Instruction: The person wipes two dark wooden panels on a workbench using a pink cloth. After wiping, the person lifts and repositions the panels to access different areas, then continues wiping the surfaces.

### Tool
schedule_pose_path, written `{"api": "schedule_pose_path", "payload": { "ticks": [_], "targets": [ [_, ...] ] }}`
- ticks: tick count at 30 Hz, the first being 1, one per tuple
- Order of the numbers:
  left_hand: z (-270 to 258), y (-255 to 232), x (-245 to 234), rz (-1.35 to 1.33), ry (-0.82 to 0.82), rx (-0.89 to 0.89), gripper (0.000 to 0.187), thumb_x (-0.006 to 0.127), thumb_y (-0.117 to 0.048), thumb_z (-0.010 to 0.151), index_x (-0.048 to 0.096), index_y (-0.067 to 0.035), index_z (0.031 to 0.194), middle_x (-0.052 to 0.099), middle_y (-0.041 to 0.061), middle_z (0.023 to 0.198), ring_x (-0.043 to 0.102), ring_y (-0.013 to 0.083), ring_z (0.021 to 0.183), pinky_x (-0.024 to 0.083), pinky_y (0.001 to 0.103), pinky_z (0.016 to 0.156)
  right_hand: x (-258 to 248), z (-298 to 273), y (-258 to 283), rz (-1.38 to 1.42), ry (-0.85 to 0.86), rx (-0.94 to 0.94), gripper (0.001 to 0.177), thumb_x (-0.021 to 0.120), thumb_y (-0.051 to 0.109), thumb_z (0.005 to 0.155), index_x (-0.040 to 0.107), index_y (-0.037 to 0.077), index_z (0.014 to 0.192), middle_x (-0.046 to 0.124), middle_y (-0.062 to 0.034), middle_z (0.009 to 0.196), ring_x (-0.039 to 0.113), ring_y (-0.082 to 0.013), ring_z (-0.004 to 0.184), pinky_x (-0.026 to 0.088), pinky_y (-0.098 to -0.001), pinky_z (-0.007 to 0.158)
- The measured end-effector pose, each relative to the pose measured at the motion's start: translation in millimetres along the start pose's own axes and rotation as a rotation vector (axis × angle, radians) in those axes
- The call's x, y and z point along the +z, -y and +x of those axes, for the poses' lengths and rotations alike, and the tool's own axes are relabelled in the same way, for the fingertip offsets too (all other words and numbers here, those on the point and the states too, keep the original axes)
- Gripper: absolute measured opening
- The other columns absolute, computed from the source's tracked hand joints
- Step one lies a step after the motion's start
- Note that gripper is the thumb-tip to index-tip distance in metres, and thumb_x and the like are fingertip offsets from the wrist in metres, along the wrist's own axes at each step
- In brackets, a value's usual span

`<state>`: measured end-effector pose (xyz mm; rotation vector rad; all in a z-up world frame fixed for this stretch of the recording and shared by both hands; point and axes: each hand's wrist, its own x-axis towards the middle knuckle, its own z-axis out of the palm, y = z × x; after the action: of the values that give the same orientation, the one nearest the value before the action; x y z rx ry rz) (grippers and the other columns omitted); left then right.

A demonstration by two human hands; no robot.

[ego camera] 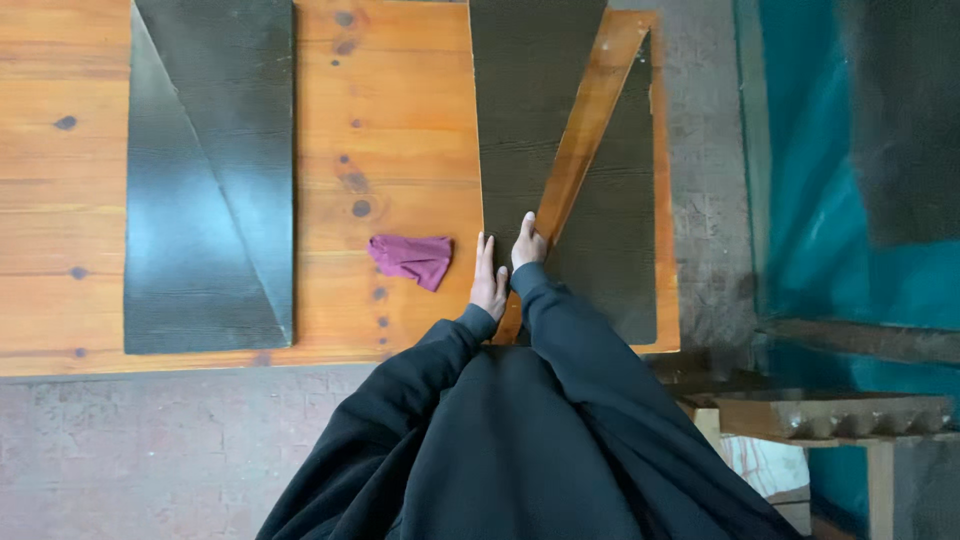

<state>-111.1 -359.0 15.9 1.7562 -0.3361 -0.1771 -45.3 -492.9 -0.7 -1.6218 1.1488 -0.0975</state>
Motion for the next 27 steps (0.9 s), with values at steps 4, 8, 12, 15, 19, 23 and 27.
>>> {"api": "schedule_pose_path", "payload": {
  "ticks": [4,8,12,15,19,23,27],
  "targets": [
    [2.6,3.8,39.2,0.015,0.022,0.001,0.075,0.05,-0.009,0.121,0.024,-0.01,0.192,0.006,0.028,0.198,0.021,0.0558,0.177,0.03,0.066,0.143,-19.9,47.1,-37.6,0.026,-0.03,0.043,0.099,0.052,0.084,0.117,0.077,-0.006,0.149,0.073,-0.0305,0.158,0.061,-0.0463,0.158,0.046,-0.0575,0.134],
    [0.3,0.2,61.1,0.043,0.04,-0.006,0.074,0.05,-0.012,0.122,0.025,-0.012,0.192,0.006,0.024,0.199,0.022,0.0537,0.178,0.032,0.065,0.143,-48.5,45.3,-32.8,0.052,-0.016,0.028,0.097,0.047,0.081,0.118,0.077,-0.005,0.151,0.075,-0.0264,0.158,0.063,-0.0455,0.157,0.047,-0.0557,0.132],
    [1.6,-3.0,71.2,0.084,0.065,-0.007,0.077,0.056,-0.01,0.119,0.027,-0.011,0.191,0.007,0.026,0.199,0.023,0.0538,0.177,0.033,0.065,0.143,-58.0,50.6,-35.9,0.065,-0.012,0.009,0.097,0.046,0.079,0.119,0.077,-0.009,0.146,0.075,-0.0325,0.154,0.063,-0.0517,0.154,0.047,-0.0614,0.131],
    [2.0,1.0,72.2,0.059,0.049,-0.04,0.082,0.068,-0.008,0.113,0.035,-0.012,0.188,0.015,0.026,0.198,0.029,0.0553,0.175,0.034,0.064,0.143,-50.6,70.2,-58.2,0.049,-0.013,-0.017,0.097,0.044,0.076,0.121,0.079,-0.011,0.144,0.076,-0.0349,0.15,0.063,-0.0539,0.152,0.047,-0.0624,0.131],
    [-3.6,11.4,70.3,0.08,0.026,-0.075,0.087,0.069,-0.013,0.113,0.032,-0.019,0.191,0.018,0.019,0.199,0.032,0.0484,0.176,0.036,0.062,0.142,-54.3,57.2,-56.6,-0.053,0.067,0.007,0.096,0.039,0.075,0.122,0.067,-0.009,0.16,0.068,-0.0343,0.164,0.058,-0.0513,0.159,0.044,-0.0594,0.135],
    [-5.9,28.7,68.7,0.091,-0.003,-0.076,0.091,0.074,-0.015,0.109,0.034,-0.019,0.19,0.025,0.022,0.196,0.037,0.049,0.174,0.038,0.062,0.141,-50.1,81.7,-85.8,-0.446,0.235,-0.027,0.099,0.035,0.084,0.118,0.059,-0.002,0.16,0.068,-0.032,0.163,0.062,-0.048,0.157,0.046,-0.0594,0.134],
    [-7.5,25.0,58.9,0.114,0.031,-0.126,0.101,0.083,-0.022,0.102,0.034,-0.022,0.191,0.023,0.023,0.196,0.041,0.0536,0.17,0.044,0.064,0.137,-52.4,109.6,-95.7,-0.948,0.357,-0.15,0.104,0.029,0.098,0.109,0.075,0.011,0.142,0.083,-0.0235,0.142,0.074,-0.0424,0.146,0.057,-0.0599,0.119]
  ]
}}
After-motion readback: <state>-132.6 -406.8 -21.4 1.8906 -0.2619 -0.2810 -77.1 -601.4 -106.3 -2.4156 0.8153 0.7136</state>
